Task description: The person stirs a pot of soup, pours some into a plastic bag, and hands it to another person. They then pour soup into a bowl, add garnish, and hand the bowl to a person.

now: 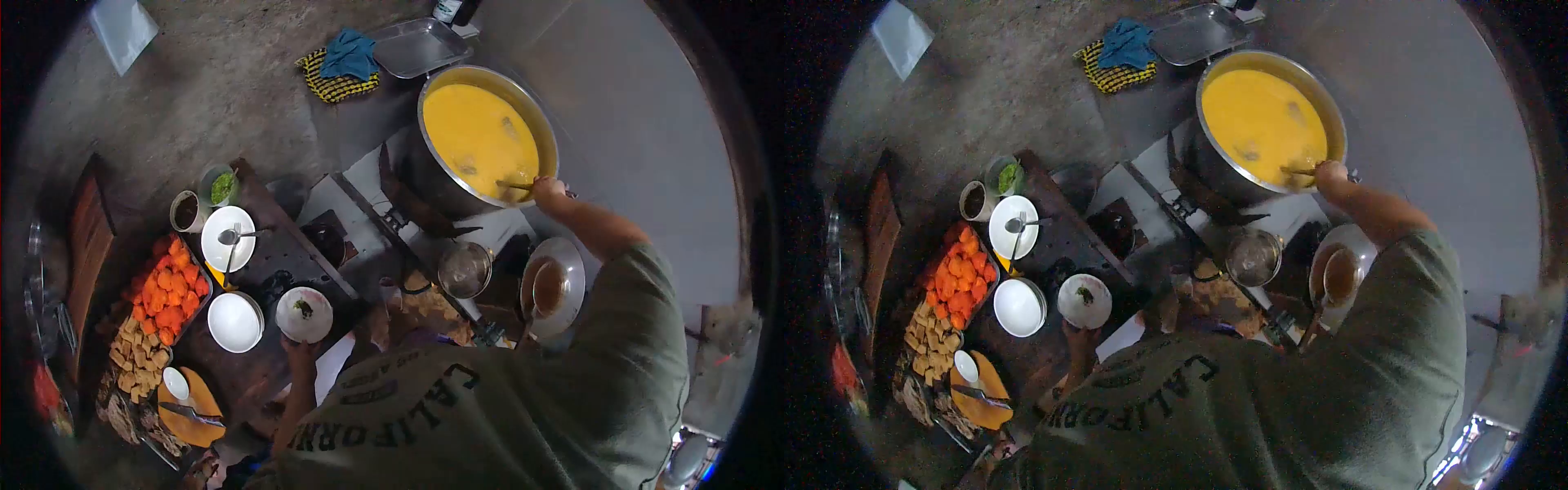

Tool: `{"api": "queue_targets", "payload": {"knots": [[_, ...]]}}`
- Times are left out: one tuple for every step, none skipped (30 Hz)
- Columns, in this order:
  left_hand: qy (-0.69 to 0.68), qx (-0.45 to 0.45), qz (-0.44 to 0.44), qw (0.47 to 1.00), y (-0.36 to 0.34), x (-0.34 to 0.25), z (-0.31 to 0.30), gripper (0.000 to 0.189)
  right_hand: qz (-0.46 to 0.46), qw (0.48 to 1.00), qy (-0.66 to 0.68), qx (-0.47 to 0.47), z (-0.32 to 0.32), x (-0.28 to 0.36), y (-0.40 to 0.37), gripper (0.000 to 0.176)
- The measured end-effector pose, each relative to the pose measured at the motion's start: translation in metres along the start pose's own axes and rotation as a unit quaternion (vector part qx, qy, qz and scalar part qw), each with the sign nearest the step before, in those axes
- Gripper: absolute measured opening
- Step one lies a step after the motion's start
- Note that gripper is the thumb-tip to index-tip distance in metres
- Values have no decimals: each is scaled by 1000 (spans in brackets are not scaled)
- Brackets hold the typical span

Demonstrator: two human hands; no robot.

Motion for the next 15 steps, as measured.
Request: {"api": "queue_targets", "payload": {"knots": [[-23,-1,-11,1000,0,-6,2,78,37,997,10,-73,-6,-7,4,19],[-243,-6,-104,964,-1,-6,7,77,-19,1000,5,-19,2,0,7,19],[-347,-10,-162,924,-3,-10,11,76,-74,997,-1,36,10,6,6,20],[-447,-28,-216,868,-6,-13,15,76,-128,988,-9,90,13,10,6,20],[-444,-44,-244,861,-7,-19,15,75,-114,974,74,183,18,8,8,18],[-440,-59,-272,854,-9,-24,14,75,-96,944,155,273,19,11,6,16],[-454,-64,-287,841,-10,-32,14,75,-75,900,236,360,23,12,1,15],[-468,-69,-302,828,-12,-41,14,75,-12,792,441,423,46,15,2,14],[-481,-74,-317,814,-13,-47,16,75,52,634,619,460,85,20,8,18],[-474,-89,-311,819,-12,-43,19,76,111,438,758,471,102,26,11,24],[-466,-104,-304,824,-12,-27,25,77,118,434,778,439,98,25,10,26],[-459,-118,-297,829,-11,-21,28,79,125,430,796,406,88,27,5,29],[-465,-113,-310,822,-10,-30,28,78,131,425,814,373,69,30,-5,32],[-471,-108,-322,814,-9,-47,22,78,157,370,849,342,45,27,-23,14],[-477,-102,-334,807,-8,-60,21,78,129,352,875,307,44,17,-27,12]]}}
Point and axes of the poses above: each hand's wrist, its own y-axis towards the middle knuckle, its own z-axis out of the palm, x = y × z, the point moved 7 cm from there along y, towards the middle knuckle, and after that the axes turned 5 degrees about -z, right-handed, at the moved point
